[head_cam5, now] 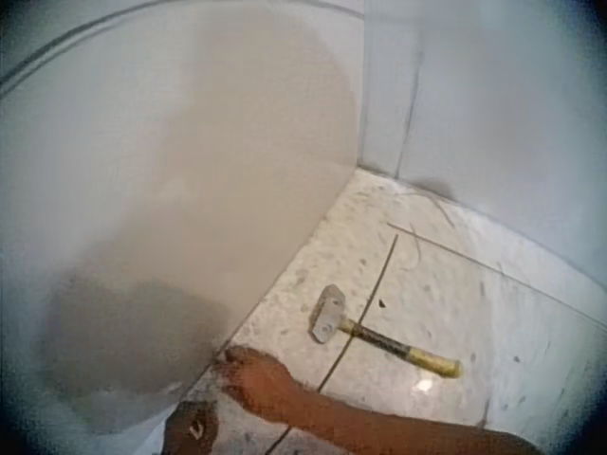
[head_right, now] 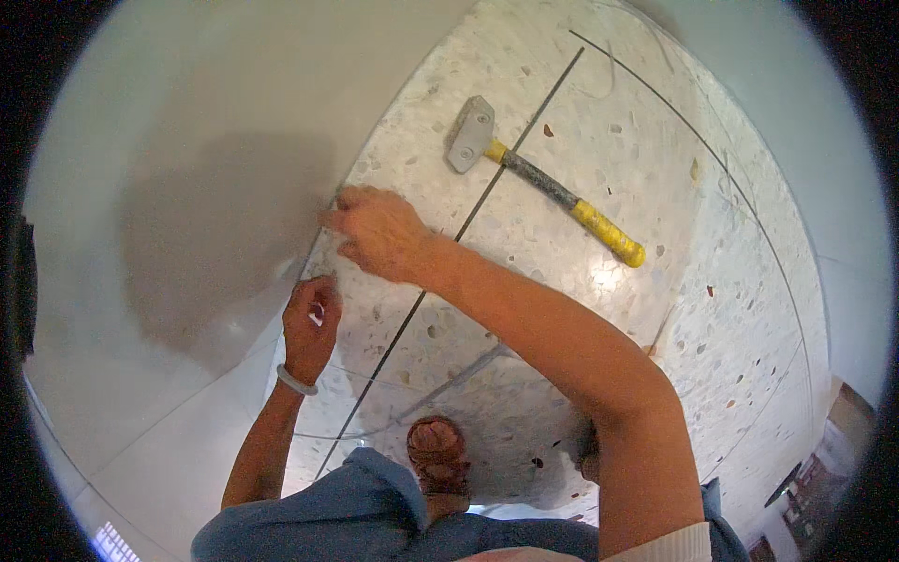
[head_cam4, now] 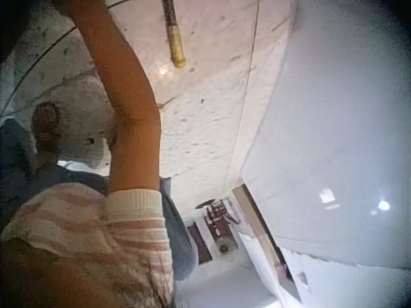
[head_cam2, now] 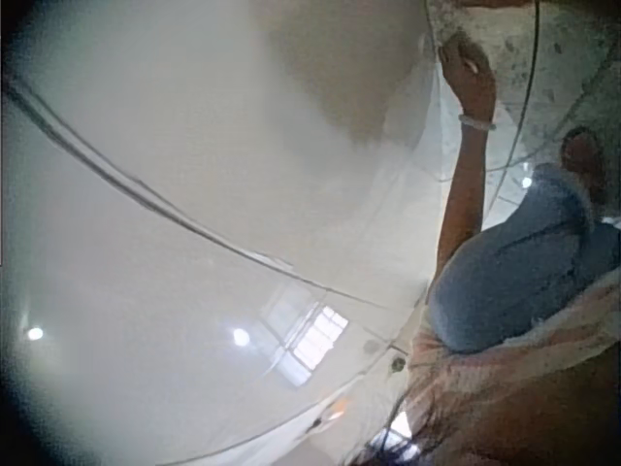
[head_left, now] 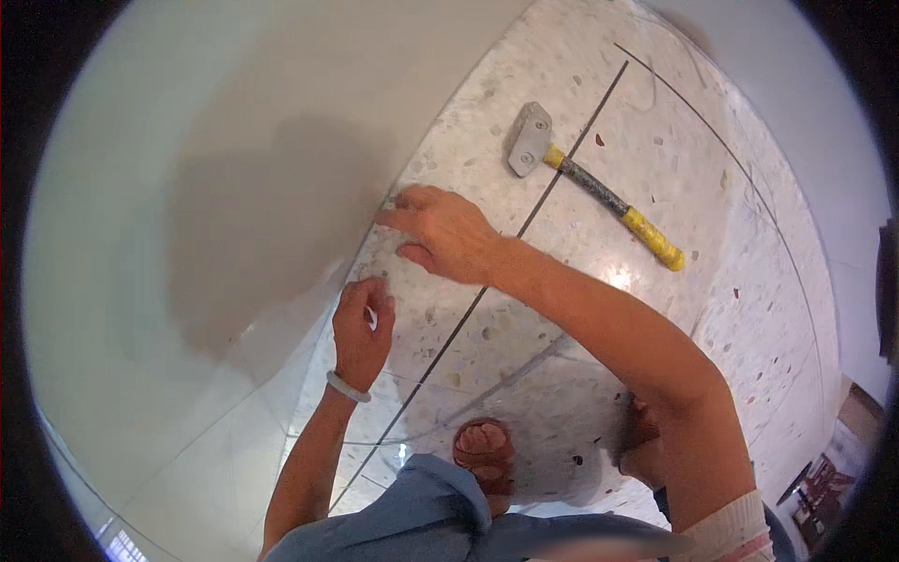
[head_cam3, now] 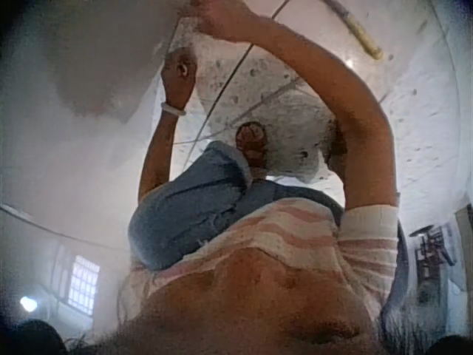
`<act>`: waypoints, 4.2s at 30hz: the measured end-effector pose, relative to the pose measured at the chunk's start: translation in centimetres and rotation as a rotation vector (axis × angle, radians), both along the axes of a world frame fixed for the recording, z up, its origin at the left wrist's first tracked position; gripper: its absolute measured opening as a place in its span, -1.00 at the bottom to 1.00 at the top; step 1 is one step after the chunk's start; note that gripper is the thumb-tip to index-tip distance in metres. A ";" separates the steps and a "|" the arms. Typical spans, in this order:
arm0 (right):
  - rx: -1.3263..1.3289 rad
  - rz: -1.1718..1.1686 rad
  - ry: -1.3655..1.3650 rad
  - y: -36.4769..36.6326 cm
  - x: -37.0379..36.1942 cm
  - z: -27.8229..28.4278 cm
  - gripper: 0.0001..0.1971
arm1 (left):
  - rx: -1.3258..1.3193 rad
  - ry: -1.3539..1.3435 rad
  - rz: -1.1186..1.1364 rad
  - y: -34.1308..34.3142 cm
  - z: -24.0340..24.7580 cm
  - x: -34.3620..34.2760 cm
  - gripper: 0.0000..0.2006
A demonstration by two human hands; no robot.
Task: Scraping grout or adhesive from the edges of floor tiles using a hand scraper.
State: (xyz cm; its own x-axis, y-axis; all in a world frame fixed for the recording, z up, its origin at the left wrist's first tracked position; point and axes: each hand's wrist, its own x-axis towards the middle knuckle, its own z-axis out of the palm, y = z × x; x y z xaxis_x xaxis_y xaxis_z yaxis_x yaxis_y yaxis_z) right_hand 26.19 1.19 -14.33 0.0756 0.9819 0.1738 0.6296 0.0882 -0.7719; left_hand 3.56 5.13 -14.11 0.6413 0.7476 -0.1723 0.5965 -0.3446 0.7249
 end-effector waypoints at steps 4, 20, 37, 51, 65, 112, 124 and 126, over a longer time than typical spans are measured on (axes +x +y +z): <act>0.117 -0.400 -0.233 -6.2 3.7 0.2 -0.58 | 0.283 -0.006 -0.215 0.9 1.1 4.1 -0.67; -0.052 -0.455 -0.383 -8.9 8.2 -1.6 -0.79 | 0.415 -0.090 -0.606 -1.6 1.8 16.1 -0.44; 0.005 -0.420 -0.406 -6.3 7.2 -1.7 -0.83 | 0.490 -0.069 -0.603 2.5 -0.5 18.5 -0.48; -0.029 -0.354 -0.437 -6.3 7.2 -1.6 -0.75 | 0.475 -0.104 -0.582 2.6 -1.2 18.5 -0.59; -0.055 -0.183 -0.516 -5.7 6.5 -1.0 -0.74 | 0.431 -0.213 -0.549 3.0 -1.9 17.4 -0.61; -0.069 0.015 -0.410 -6.8 -0.1 -0.8 -0.75 | 0.279 -0.160 -0.424 0.5 -0.3 9.5 -0.68; -0.048 0.005 -0.393 -7.1 -2.3 -0.6 -0.76 | 0.292 -0.169 -0.407 -0.1 -0.3 6.9 -0.64; -0.049 0.059 -0.409 -7.3 -2.7 -0.7 -0.75 | 0.233 -0.108 -0.399 -0.4 -0.4 6.3 -0.64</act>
